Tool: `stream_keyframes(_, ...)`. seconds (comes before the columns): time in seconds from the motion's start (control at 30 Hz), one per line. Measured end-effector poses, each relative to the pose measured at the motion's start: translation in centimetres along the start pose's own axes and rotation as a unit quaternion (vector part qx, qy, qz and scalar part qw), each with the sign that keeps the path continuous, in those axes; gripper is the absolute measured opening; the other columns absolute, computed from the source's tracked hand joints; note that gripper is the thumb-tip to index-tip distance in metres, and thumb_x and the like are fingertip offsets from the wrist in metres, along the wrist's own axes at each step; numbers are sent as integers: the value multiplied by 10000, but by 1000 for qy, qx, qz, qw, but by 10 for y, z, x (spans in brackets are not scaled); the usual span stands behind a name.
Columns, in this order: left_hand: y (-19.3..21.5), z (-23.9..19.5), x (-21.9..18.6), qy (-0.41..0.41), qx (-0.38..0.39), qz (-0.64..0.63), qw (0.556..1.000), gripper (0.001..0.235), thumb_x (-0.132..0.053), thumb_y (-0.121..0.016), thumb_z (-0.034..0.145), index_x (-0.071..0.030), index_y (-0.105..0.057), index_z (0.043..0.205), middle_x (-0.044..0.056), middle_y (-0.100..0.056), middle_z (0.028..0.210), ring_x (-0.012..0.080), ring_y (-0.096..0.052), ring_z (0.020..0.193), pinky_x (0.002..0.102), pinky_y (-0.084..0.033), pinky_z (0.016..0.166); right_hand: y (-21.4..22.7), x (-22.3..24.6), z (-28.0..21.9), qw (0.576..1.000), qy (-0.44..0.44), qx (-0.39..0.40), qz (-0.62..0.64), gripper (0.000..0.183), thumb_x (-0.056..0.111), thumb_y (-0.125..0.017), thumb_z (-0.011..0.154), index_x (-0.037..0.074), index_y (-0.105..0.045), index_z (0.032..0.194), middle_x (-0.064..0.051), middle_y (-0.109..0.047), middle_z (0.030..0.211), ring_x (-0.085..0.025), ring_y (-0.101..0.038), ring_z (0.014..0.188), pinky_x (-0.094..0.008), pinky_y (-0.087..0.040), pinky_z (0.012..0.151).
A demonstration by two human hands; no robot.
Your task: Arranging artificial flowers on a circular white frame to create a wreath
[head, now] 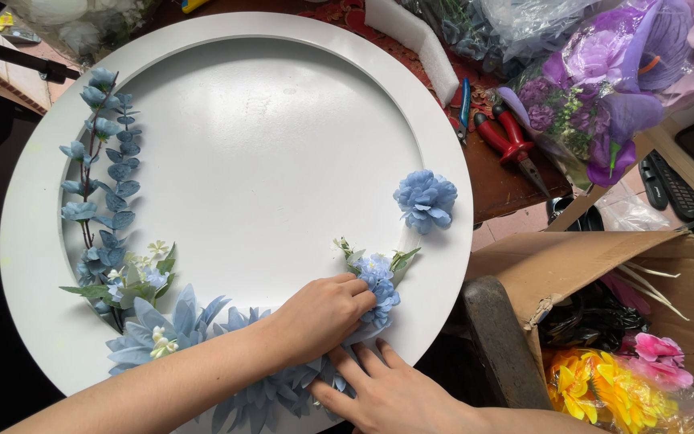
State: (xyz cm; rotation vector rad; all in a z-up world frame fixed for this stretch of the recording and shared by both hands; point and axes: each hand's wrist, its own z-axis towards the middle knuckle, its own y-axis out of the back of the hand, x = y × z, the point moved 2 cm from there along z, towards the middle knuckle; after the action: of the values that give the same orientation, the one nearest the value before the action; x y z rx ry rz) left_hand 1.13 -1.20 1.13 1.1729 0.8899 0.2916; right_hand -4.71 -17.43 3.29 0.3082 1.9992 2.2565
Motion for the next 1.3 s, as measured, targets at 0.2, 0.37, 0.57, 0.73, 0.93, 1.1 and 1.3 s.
stream_keyframes(0.2,-3,8,0,-17,-2,-3,1000,178,26,-539,917,-87,-558,781,56,-578,785,244,-545,737,383,-474,615,-4,1,-2,1000,2,24,-9,521,348,-636,887,202,-553,1380,-324,-553,1257,-500,-583,926,-564,-464,830)
stream_keyframes(0.37,-10,14,-2,-31,11,-8,999,156,36,-569,843,-88,-543,754,60,-574,760,258,-560,722,387,-483,630,-3,0,-3,999,-3,42,11,486,307,-588,930,189,-549,1400,-355,-526,1265,-574,-550,1021,-572,-467,820)
stream_keyframes(0.57,-9,9,-4,20,1,-37,999,68,-40,-595,800,-69,-610,860,64,-595,866,274,-584,831,426,-508,659,-6,3,-4,998,1,49,36,473,301,-566,959,192,-558,1419,-317,-532,1282,-491,-592,893,-585,-467,792)
stream_keyframes(0.73,24,2,-14,25,-84,27,996,547,-295,-733,778,-125,-584,1275,108,-578,1093,330,-563,912,446,-443,768,3,4,0,998,2,42,54,369,233,-543,983,180,-570,1347,-315,-528,1296,-487,-575,842,-600,-492,749)
stream_keyframes(0.93,59,0,-22,9,-221,-27,975,195,-23,-580,956,-53,-585,1149,140,-610,1088,311,-571,902,421,-474,765,21,-2,6,1000,-8,2,29,352,272,-551,970,192,-595,1310,-310,-528,1387,-429,-569,845,-477,-473,681)
stream_keyframes(1.1,28,4,-13,-38,-80,25,996,56,-146,-624,946,-104,-640,978,61,-633,961,281,-582,891,411,-458,771,16,-3,6,1000,4,13,26,385,337,-559,959,187,-618,1308,-257,-571,1192,-379,-570,709,-447,-445,645)
stream_keyframes(1.3,-1,8,-12,54,64,7,996,342,-376,-659,1017,-69,-670,867,71,-585,864,291,-625,733,450,-526,583,7,-2,3,999,9,-10,35,409,219,-574,933,206,-647,1335,-224,-627,1125,-390,-592,776,-494,-488,737)
